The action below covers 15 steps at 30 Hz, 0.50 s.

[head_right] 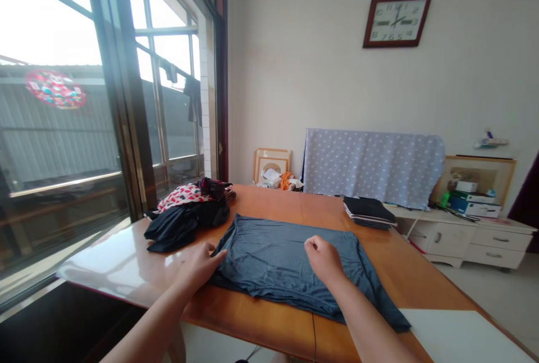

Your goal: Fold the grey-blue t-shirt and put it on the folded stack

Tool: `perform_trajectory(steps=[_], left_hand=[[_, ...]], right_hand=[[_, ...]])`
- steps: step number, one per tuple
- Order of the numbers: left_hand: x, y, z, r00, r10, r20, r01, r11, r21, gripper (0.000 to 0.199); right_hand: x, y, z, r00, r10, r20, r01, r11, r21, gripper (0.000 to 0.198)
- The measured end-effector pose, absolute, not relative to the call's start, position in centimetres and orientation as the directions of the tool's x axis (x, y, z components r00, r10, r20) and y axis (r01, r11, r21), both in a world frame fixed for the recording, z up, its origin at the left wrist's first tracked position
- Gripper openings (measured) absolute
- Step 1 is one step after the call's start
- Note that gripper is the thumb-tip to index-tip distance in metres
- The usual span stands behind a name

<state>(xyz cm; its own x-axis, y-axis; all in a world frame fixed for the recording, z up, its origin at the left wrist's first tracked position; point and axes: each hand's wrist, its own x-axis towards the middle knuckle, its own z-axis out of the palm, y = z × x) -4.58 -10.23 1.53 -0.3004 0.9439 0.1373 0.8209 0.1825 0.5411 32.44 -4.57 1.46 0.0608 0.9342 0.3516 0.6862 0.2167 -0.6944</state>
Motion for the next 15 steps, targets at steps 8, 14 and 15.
perform_trajectory(steps=[8, 14, 15], left_hand=[[-4.8, -11.0, 0.2, -0.362, 0.917, 0.17, 0.784, 0.201, 0.587, 0.03], [-4.8, -11.0, 0.0, -0.362, 0.916, 0.173, 0.779, 0.195, 0.596, 0.045], [-4.7, -11.0, 0.0, -0.356, 0.918, 0.172, 0.785, 0.194, 0.588, 0.051]], right_hand=[[20.6, 1.2, 1.3, -0.107, 0.986, 0.125, 0.506, 0.163, -0.847, 0.012], [13.7, 4.7, 1.0, -0.173, 0.984, 0.039, 0.474, 0.117, -0.873, 0.008], [12.7, 5.3, 1.1, -0.179, 0.983, 0.028, 0.476, 0.112, -0.873, 0.008]])
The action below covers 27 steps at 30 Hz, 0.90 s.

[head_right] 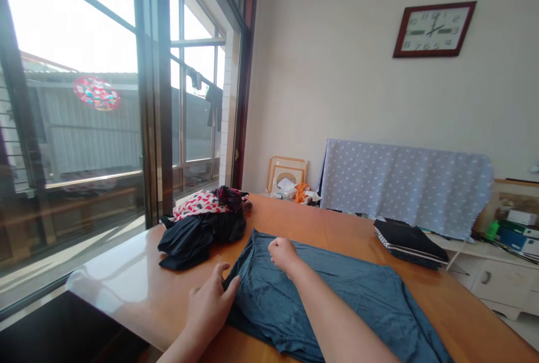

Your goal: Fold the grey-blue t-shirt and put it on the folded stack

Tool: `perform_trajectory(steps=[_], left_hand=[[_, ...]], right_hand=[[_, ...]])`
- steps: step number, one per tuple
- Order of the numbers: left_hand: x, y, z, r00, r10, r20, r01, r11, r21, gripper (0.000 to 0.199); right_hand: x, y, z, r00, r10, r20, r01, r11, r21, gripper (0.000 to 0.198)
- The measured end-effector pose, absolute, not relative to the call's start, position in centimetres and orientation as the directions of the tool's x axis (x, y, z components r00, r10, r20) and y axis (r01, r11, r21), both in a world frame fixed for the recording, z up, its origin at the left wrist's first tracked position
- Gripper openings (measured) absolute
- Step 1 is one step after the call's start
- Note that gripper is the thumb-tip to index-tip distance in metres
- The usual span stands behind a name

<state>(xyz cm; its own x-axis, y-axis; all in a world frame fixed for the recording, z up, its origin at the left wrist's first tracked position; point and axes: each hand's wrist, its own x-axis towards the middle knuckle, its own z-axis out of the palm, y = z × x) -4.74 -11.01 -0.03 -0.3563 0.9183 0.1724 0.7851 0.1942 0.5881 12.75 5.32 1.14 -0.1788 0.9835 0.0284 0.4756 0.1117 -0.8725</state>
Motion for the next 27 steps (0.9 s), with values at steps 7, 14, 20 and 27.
perform_trajectory(steps=[7, 14, 20, 27], left_hand=[[-4.7, -10.9, -0.6, -0.318, 0.93, 0.182, 0.822, 0.176, 0.541, 0.063], [-4.4, -11.5, 0.2, -0.312, 0.92, 0.238, 0.826, 0.14, 0.546, 0.051], [-4.5, -11.4, -0.1, -0.274, 0.936, 0.22, 0.816, 0.106, 0.568, 0.049], [-4.4, -11.1, -1.0, -0.165, 0.951, 0.263, 0.814, -0.019, 0.581, 0.052]], right_hand=[[6.9, 9.3, 1.5, -0.165, 0.985, -0.049, 0.549, 0.05, -0.834, 0.011], [3.2, 12.9, 1.0, -0.094, 0.986, -0.14, 0.698, -0.035, -0.715, 0.015], [1.8, 13.4, 0.3, -0.105, 0.984, -0.147, 0.816, 0.001, -0.578, 0.021], [1.4, 12.6, 1.2, -0.078, 0.996, -0.052, 0.875, 0.044, -0.482, 0.02]])
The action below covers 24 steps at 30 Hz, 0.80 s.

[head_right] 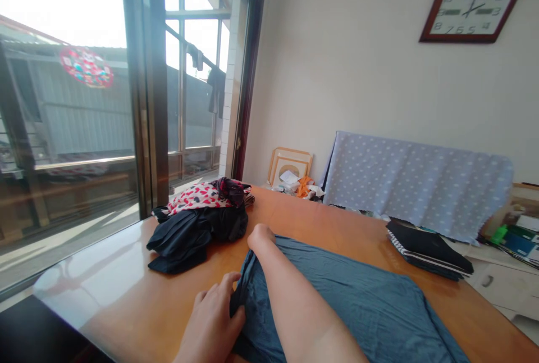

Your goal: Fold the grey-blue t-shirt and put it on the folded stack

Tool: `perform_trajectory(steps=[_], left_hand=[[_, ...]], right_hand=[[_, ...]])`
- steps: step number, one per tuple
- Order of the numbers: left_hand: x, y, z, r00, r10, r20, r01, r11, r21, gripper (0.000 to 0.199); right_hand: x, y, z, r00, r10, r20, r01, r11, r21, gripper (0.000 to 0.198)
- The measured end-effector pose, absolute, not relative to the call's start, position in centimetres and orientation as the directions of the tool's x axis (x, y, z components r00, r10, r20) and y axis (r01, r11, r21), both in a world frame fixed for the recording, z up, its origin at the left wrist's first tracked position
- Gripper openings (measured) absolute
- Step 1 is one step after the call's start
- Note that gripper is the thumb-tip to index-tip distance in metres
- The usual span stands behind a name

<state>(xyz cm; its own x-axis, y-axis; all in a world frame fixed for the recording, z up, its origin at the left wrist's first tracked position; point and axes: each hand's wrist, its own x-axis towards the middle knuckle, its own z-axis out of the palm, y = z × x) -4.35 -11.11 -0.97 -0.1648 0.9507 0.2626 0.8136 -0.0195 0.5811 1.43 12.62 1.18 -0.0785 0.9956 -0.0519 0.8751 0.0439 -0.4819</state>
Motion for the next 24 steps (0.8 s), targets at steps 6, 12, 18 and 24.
perform_trajectory(steps=[6, 12, 18, 24], left_hand=[[-4.4, -10.6, -1.6, -0.148, 0.952, 0.27, 0.728, -0.08, 0.68, 0.051], [-3.9, -10.7, 0.0, -0.116, 0.946, 0.302, 0.65, -0.157, 0.743, 0.043], [-0.4, -10.2, 4.2, -0.027, 0.942, 0.333, 0.703, -0.219, 0.676, 0.048], [5.6, -9.5, 6.2, 0.103, 0.94, 0.325, 0.757, -0.286, 0.587, 0.054]], right_hand=[[2.3, 13.0, 1.1, -0.059, 0.996, -0.072, 0.827, 0.009, -0.562, 0.012], [5.7, 13.7, 2.1, -0.107, 0.967, -0.233, 0.658, -0.107, -0.746, 0.012], [13.1, 14.4, 4.8, -0.19, 0.938, -0.29, 0.422, -0.188, -0.887, 0.006], [20.5, 13.6, 5.8, -0.214, 0.923, -0.32, 0.262, -0.262, -0.929, 0.005]])
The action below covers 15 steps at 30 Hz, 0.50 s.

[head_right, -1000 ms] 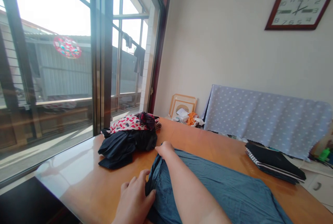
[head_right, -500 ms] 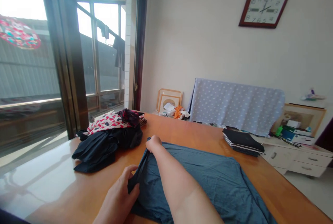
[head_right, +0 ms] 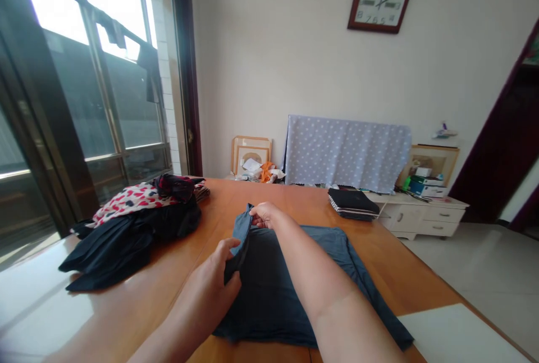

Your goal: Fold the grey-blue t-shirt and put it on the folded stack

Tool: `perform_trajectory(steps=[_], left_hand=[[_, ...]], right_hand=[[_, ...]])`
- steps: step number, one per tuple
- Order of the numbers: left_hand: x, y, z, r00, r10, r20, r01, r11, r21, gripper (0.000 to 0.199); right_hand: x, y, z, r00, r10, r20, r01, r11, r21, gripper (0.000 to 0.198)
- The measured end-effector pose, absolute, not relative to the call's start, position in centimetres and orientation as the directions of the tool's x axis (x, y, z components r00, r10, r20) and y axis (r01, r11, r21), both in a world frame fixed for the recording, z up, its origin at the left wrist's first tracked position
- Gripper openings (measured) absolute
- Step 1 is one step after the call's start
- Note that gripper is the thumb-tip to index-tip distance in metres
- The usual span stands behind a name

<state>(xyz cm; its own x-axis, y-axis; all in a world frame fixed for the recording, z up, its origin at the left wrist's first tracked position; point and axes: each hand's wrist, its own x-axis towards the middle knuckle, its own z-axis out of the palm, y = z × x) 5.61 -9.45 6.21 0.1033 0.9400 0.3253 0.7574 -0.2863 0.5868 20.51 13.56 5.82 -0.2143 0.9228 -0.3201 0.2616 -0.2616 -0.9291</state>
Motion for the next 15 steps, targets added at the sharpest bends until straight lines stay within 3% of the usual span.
perform_trajectory(steps=[15], left_hand=[[17.9, -8.4, 5.0, 0.44, 0.869, 0.224, 0.744, -0.493, 0.451, 0.062]], right_hand=[[31.8, 10.7, 2.7, -0.036, 0.952, -0.303, 0.129, -0.296, -0.946, 0.008]])
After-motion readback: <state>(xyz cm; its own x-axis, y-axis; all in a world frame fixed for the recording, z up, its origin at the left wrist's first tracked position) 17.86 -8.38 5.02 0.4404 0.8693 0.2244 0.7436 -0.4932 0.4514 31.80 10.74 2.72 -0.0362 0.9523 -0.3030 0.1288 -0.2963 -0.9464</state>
